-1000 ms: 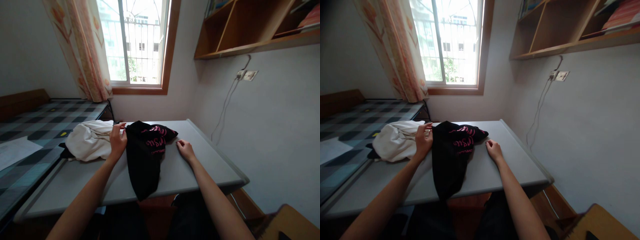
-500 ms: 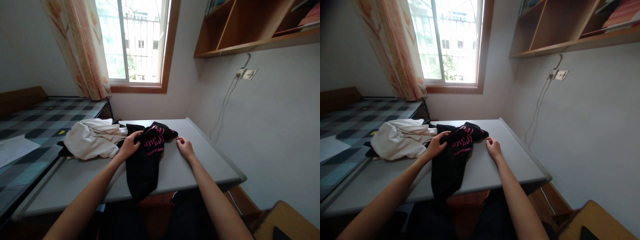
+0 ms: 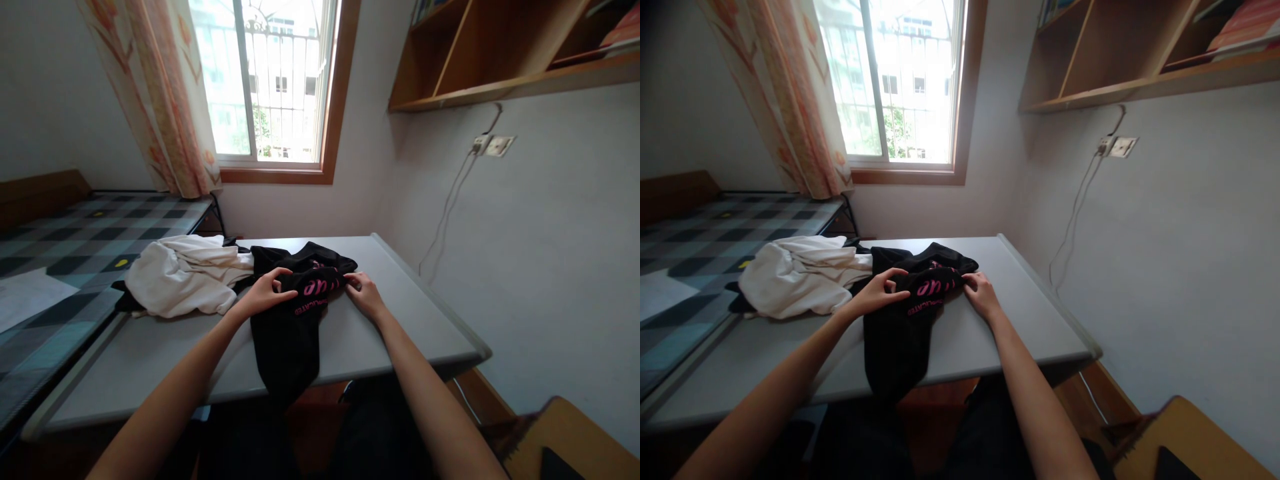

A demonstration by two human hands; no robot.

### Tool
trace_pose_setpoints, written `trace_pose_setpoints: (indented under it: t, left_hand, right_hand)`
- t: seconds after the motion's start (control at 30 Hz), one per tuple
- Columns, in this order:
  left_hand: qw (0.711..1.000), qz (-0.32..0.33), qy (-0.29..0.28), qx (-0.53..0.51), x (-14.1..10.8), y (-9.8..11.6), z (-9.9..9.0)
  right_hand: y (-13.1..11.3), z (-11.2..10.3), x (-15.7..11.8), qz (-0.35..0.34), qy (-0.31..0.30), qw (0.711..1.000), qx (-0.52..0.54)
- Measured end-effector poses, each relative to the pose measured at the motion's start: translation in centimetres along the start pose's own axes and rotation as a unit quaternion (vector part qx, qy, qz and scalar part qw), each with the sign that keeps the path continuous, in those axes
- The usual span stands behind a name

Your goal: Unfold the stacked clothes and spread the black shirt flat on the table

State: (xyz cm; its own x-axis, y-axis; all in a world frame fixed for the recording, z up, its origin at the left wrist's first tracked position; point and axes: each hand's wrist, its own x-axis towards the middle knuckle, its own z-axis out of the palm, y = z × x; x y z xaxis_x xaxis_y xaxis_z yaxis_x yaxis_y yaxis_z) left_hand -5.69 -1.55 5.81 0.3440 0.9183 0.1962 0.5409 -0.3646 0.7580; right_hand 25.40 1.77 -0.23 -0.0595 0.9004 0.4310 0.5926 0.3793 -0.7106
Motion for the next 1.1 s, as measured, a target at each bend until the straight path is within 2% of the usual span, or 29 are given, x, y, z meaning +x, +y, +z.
trace_pose_setpoints:
  t: [0.07, 0.13, 0.2, 0.27, 0.33, 0.43, 0.5, 0.57, 0.67, 0.73, 0.77, 0.8, 0.9, 0.93, 1.0, 1.1]
  left_hand:
    - [0.993, 0.014, 0.07, 0.089, 0.1, -0.4, 0.3]
    - [0.982, 0.025, 0.105, 0.155, 0.1, -0.6, 0.4]
    - [0.971, 0.024, 0.137, 0.193, 0.1, -0.6, 0.3]
    - [0.958, 0.027, 0.197, 0.208, 0.2, -0.6, -0.1]
    - [0.951, 0.035, 0.254, 0.175, 0.5, -0.7, -0.5]
    - [0.953, 0.019, 0.298, 0.046, 0.9, -1.0, -1.1]
    - [0.941, 0.0, 0.336, -0.033, 1.2, -1.4, -1.8]
    - [0.912, -0.014, 0.401, -0.088, 1.4, -1.7, -2.7]
    - [0.848, -0.038, 0.504, -0.158, 1.6, -2.4, -4.3]
    - [0.827, -0.045, 0.529, -0.187, 1.6, -2.7, -5.0]
    - [0.834, -0.043, 0.519, -0.183, 1.5, -2.9, -5.1]
    - [0.853, -0.04, 0.495, -0.161, 1.5, -3.0, -5.0]
    - [0.922, -0.024, 0.384, 0.03, 1.0, -3.1, -3.8]
    - [0.931, -0.017, 0.348, 0.113, 0.8, -3.1, -3.2]
    - [0.926, 0.005, 0.286, 0.245, 0.4, -3.0, -2.2]
    - [0.929, 0.058, 0.176, 0.321, 0.0, -3.0, -1.2]
  right_hand:
    - [0.3, 0.1, 0.1, -0.001, 0.015, 1.0, -0.001]
    - [0.5, 0.2, 0.2, -0.006, 0.038, 0.999, 0.015]
    - [0.4, 0.1, 0.3, -0.009, 0.076, 0.996, 0.035]
    - [0.0, -0.1, 0.3, -0.009, 0.104, 0.993, 0.056]
    - [-0.4, -0.2, 0.2, -0.013, 0.116, 0.99, 0.074]
    - [-0.7, -0.2, 0.1, -0.031, 0.137, 0.987, 0.079]
    - [-0.6, -0.2, 0.2, -0.036, 0.177, 0.981, 0.073]
    - [-0.2, -0.3, 0.5, -0.029, 0.242, 0.967, 0.071]
    - [0.7, -0.9, 1.0, -0.002, 0.362, 0.928, 0.085]
    - [1.5, -1.2, 1.3, 0.025, 0.415, 0.904, 0.095]
    - [1.9, -1.4, 1.4, 0.042, 0.427, 0.898, 0.096]
    - [2.4, -1.5, 1.5, 0.061, 0.431, 0.896, 0.094]
    - [3.4, -1.4, 1.6, 0.115, 0.405, 0.903, 0.088]
    - [3.7, -1.4, 1.6, 0.124, 0.391, 0.908, 0.085]
    - [4.0, -1.4, 1.5, 0.123, 0.361, 0.922, 0.07]
    - [4.3, -1.4, 1.4, 0.12, 0.329, 0.936, 0.036]
